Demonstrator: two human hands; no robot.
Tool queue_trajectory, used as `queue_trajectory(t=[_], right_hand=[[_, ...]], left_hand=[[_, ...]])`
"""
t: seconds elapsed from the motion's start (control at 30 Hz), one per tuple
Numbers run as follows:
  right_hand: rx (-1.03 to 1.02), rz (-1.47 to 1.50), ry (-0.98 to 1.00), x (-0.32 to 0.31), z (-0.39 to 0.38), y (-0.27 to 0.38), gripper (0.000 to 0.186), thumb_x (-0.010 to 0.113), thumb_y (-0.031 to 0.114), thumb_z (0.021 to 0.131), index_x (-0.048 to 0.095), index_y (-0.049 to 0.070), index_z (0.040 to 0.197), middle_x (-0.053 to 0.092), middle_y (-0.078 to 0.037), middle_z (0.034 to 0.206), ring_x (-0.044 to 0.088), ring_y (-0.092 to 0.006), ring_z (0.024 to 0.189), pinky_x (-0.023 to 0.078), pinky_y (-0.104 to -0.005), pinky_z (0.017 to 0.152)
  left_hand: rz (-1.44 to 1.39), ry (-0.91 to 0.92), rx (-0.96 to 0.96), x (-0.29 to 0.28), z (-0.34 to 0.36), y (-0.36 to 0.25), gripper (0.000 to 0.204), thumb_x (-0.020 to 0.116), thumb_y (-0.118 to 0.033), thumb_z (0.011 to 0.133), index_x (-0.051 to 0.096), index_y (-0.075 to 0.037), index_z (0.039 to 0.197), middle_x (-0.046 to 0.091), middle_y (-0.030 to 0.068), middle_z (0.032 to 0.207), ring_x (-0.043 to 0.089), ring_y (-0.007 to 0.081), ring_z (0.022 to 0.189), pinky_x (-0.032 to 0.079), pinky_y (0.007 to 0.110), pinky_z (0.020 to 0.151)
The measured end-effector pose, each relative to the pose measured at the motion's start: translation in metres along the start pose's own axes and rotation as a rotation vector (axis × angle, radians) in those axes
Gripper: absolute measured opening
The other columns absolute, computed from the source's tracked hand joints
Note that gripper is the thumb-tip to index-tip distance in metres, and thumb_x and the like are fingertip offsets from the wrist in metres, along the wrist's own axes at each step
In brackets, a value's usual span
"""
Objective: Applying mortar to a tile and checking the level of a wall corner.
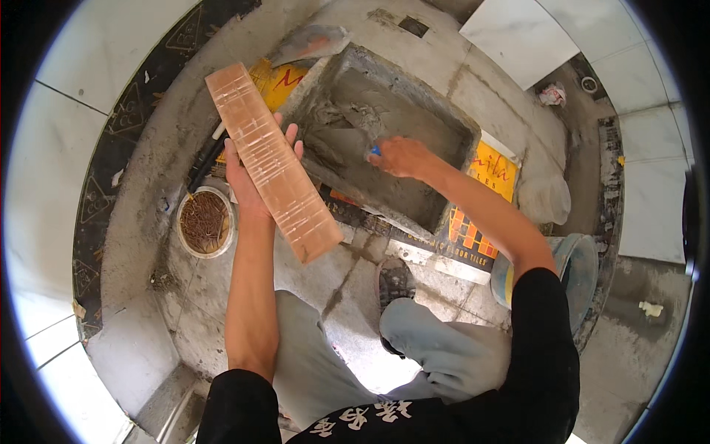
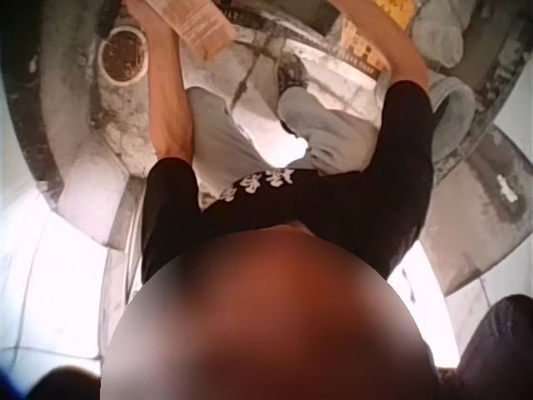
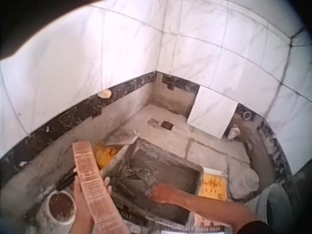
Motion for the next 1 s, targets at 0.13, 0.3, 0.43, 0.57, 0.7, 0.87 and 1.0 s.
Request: queue_trajectory(t=[0.13, 0.3, 0.43, 0.57, 0.7, 0.87, 1.0], right_hand=[[0.02, -0.045, -0.011, -0.008, -0.007, -0.017, 0.051, 0.05, 0.05, 0.102, 0.07, 0.002, 0.102, 0.071, -0.022, 0.105, 0.068, -0.0424, 0.101, 0.055, -0.0536, 0.088], [-0.051, 0.019, -0.167, -0.007, -0.019, 0.009, 0.051, 0.051, 0.049, 0.102, 0.067, 0.001, 0.102, 0.071, -0.025, 0.095, 0.069, -0.0417, 0.099, 0.055, -0.0537, 0.088], [0.008, -0.06, -0.016, 0.008, -0.01, -0.02, 0.047, 0.056, 0.048, 0.1, 0.063, 0.002, 0.107, 0.071, -0.023, 0.086, 0.071, -0.0417, 0.089, 0.057, -0.0536, 0.078], [-0.031, -0.112, -0.155, 0.006, -0.055, -0.03, 0.041, 0.059, 0.043, 0.099, 0.059, 0.003, 0.108, 0.071, -0.021, 0.083, 0.071, -0.0434, 0.081, 0.058, -0.0531, 0.068], [-0.138, -0.065, -0.118, 0.041, -0.071, -0.035, 0.038, 0.061, 0.039, 0.098, 0.056, 0.003, 0.108, 0.071, -0.022, 0.085, 0.07, -0.0438, 0.079, 0.056, -0.0542, 0.067], [-0.125, -0.023, -0.148, 0.047, -0.023, 0.006, 0.041, 0.059, 0.042, 0.099, 0.06, 0.003, 0.11, 0.072, -0.023, 0.098, 0.071, -0.0431, 0.087, 0.057, -0.0529, 0.072], [0.062, 0.016, -0.048, 0.035, -0.011, -0.024, 0.047, 0.057, 0.048, 0.099, 0.064, 0.003, 0.112, 0.072, -0.023, 0.101, 0.071, -0.043, 0.092, 0.058, -0.0519, 0.078]], left_hand=[[0.004, 0.0, 0.012, -0.01, -0.009, -0.01, 0.07, 0.032, -0.06, 0.105, 0.037, -0.012, 0.156, 0.049, 0.0121, 0.152, 0.053, 0.0365, 0.133, 0.048, 0.051, 0.106], [0.077, -0.041, 0.021, 0.003, -0.003, -0.003, 0.07, 0.033, -0.06, 0.105, 0.037, -0.013, 0.157, 0.049, 0.0121, 0.152, 0.053, 0.0365, 0.134, 0.047, 0.051, 0.107], [0.023, -0.012, 0.004, 0.0, -0.004, -0.002, 0.07, 0.034, -0.057, 0.106, 0.035, -0.012, 0.158, 0.048, 0.0128, 0.154, 0.053, 0.0355, 0.134, 0.049, 0.05, 0.105], [0.049, 0.009, -0.006, -0.017, -0.011, -0.017, 0.072, 0.037, -0.06, 0.104, 0.034, -0.013, 0.159, 0.047, 0.0121, 0.154, 0.052, 0.0371, 0.135, 0.047, 0.052, 0.108], [0.026, -0.028, 0.008, 0.004, -0.007, -0.01, 0.071, 0.036, -0.06, 0.104, 0.036, -0.013, 0.158, 0.048, 0.0123, 0.153, 0.052, 0.0368, 0.135, 0.047, 0.052, 0.108], [0.042, -0.048, 0.015, 0.0, -0.004, -0.006, 0.069, 0.032, -0.056, 0.107, 0.035, -0.011, 0.159, 0.047, 0.0148, 0.155, 0.053, 0.0341, 0.134, 0.049, 0.049, 0.107], [-0.022, -0.021, -0.019, -0.002, -0.002, -0.002, 0.068, 0.033, -0.058, 0.106, 0.037, -0.013, 0.157, 0.048, 0.0126, 0.154, 0.051, 0.0367, 0.135, 0.046, 0.052, 0.109]])
Point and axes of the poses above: each hand's wrist, its own z-axis towards the middle knuckle, its own x-axis out of the palm, y = z × x, the point moved 3 cm from there along z, towards the middle knuckle
